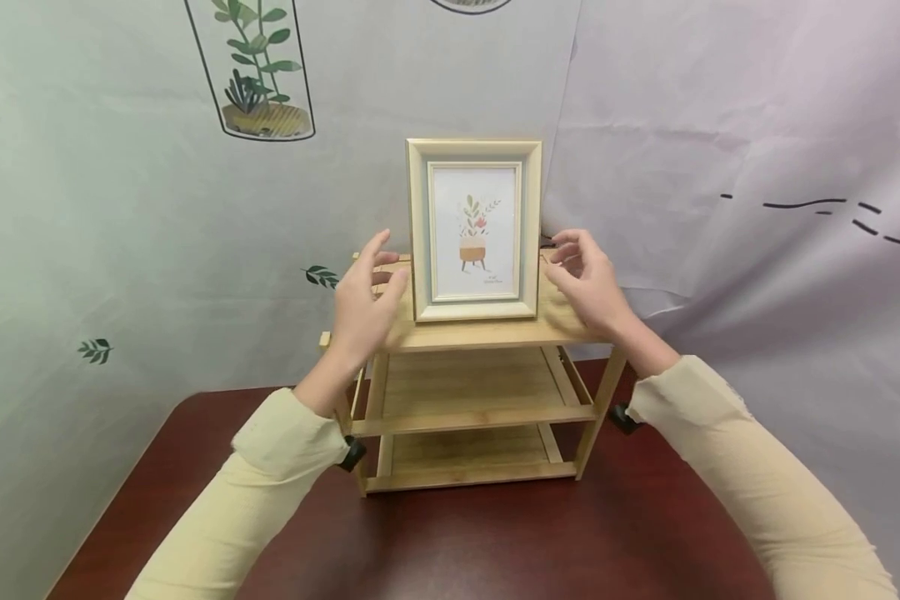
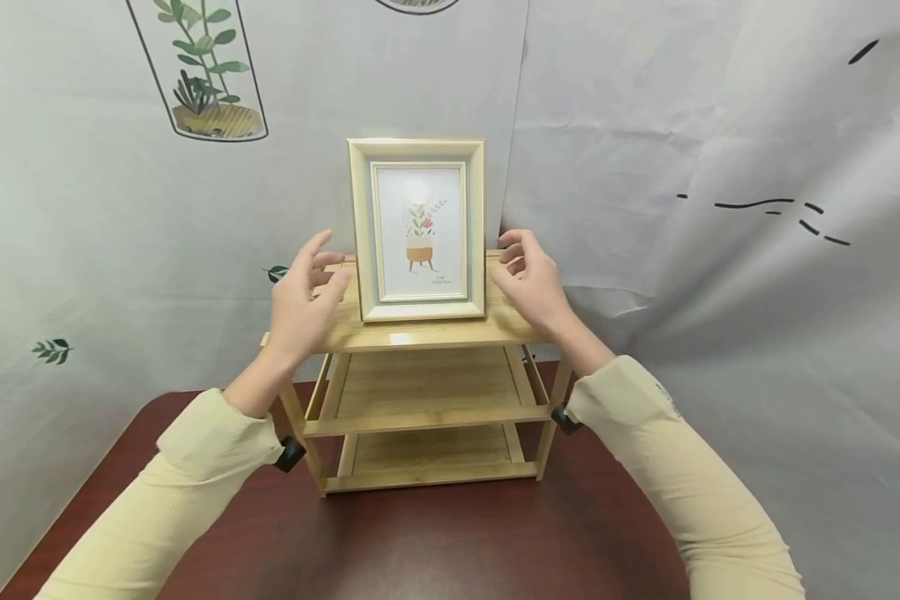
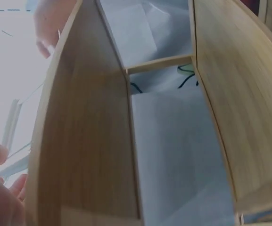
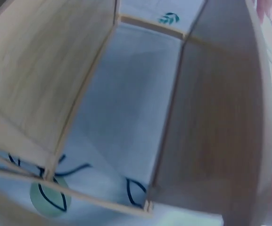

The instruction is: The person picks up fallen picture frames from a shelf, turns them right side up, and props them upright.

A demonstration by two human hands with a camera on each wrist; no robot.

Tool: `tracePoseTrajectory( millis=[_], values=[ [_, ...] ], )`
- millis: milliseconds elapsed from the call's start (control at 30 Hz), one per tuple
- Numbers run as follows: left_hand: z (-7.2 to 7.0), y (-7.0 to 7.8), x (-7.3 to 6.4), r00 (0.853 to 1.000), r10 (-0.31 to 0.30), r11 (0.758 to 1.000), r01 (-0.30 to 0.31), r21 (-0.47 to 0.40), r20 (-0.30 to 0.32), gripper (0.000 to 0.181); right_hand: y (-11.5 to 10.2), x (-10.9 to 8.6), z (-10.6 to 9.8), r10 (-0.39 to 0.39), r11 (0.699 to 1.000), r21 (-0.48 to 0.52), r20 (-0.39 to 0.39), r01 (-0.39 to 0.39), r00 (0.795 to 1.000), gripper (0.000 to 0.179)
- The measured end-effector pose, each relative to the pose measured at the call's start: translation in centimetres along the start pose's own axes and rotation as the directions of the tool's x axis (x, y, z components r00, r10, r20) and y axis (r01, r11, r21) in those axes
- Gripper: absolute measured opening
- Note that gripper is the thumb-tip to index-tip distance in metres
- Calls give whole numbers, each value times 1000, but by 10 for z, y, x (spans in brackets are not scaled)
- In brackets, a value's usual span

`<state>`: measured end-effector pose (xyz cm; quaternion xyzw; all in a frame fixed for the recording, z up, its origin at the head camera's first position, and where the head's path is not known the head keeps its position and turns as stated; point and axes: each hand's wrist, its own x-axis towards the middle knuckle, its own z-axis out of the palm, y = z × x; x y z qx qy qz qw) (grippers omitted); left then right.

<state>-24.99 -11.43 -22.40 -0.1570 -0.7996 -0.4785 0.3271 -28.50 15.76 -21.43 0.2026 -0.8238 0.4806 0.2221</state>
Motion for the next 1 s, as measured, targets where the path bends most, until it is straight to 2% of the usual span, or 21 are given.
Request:
tracePoseTrajectory(
  millis=[133,267,400,600,700,833,900,1000],
  values=[
    [-20,-1,-4,997,65,998,-64,25,-45,41,4,-7,-20,-5,997,-78,-10,4,1000,33],
    [-42,-7,-7,990,92,994,-86,63,-109,33,16,-15,-41,-15,994,-113,-57,9,998,29],
    [-60,-19,-13,985,85,992,-69,108,-151,30,31,-24,-58,6,987,-159,-98,-22,995,25],
    [-72,-48,-27,985,18,979,17,205,-170,30,57,-41,-68,31,963,-263,-91,-54,995,27],
    [-75,-64,-38,988,-12,968,51,246,-156,31,71,-49,-70,32,951,-304,-74,-53,997,27],
    [-80,-83,-54,994,-9,948,44,316,-112,32,86,-59,-73,35,925,-378,-41,-48,999,29],
    [-84,-93,-62,998,-11,925,36,377,-70,34,94,-65,-76,39,901,-433,-12,-41,999,32],
    [-92,-108,-75,998,-56,867,39,496,19,38,109,-72,-78,22,856,-518,40,2,999,33]
  ],
)
